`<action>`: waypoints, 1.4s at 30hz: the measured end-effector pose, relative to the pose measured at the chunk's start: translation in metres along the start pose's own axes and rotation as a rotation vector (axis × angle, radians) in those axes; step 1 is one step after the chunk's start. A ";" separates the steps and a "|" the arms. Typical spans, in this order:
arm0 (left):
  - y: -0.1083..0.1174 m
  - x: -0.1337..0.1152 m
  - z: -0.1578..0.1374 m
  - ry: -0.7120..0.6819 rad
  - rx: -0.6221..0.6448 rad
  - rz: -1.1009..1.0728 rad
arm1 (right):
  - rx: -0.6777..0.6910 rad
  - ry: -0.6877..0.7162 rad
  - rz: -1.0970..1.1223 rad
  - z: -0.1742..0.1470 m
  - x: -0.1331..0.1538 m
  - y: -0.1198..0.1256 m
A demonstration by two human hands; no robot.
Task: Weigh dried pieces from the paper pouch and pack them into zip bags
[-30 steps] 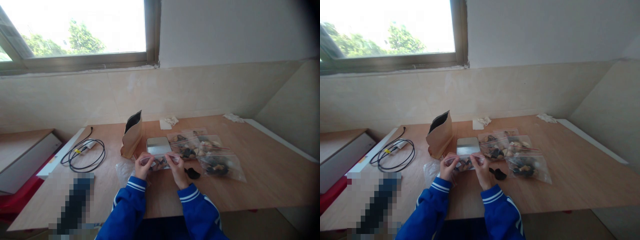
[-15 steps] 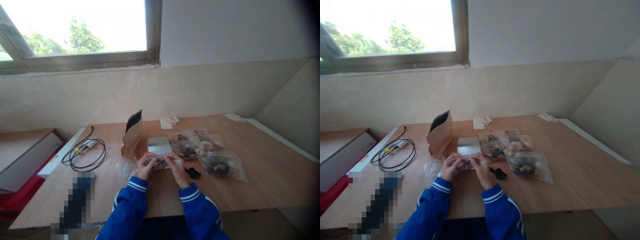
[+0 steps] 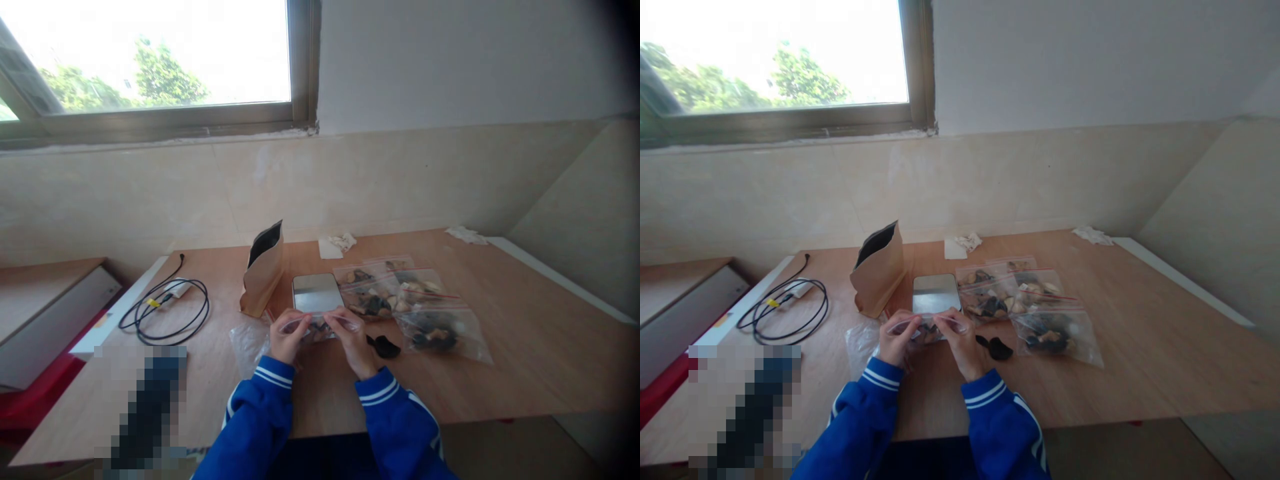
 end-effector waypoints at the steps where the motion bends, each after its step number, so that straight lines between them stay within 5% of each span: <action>1: 0.000 0.000 0.000 -0.002 0.006 0.004 | 0.010 -0.014 0.012 -0.001 0.000 -0.001; 9: -0.003 -0.009 0.001 -0.078 0.050 -0.011 | 0.107 -0.111 -0.030 -0.006 -0.004 -0.011; 24: -0.012 -0.016 0.001 -0.182 0.104 0.062 | -0.032 0.067 -0.112 -0.002 0.003 -0.009; 33: -0.004 -0.019 0.001 -0.144 0.016 0.085 | -0.011 -0.016 -0.042 0.000 0.003 -0.008; 42: -0.009 -0.028 0.011 0.034 0.198 0.014 | 0.001 -0.015 -0.112 -0.006 0.016 0.012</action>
Point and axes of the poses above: each hand's wrist, its own z-axis towards the middle knuckle, its own y-axis out of the back of the hand, x = y × z, the point moved 9 cm from there along z, towards the middle knuckle, and after that the axes turned 8 degrees about -y, right-handed, at the moved point
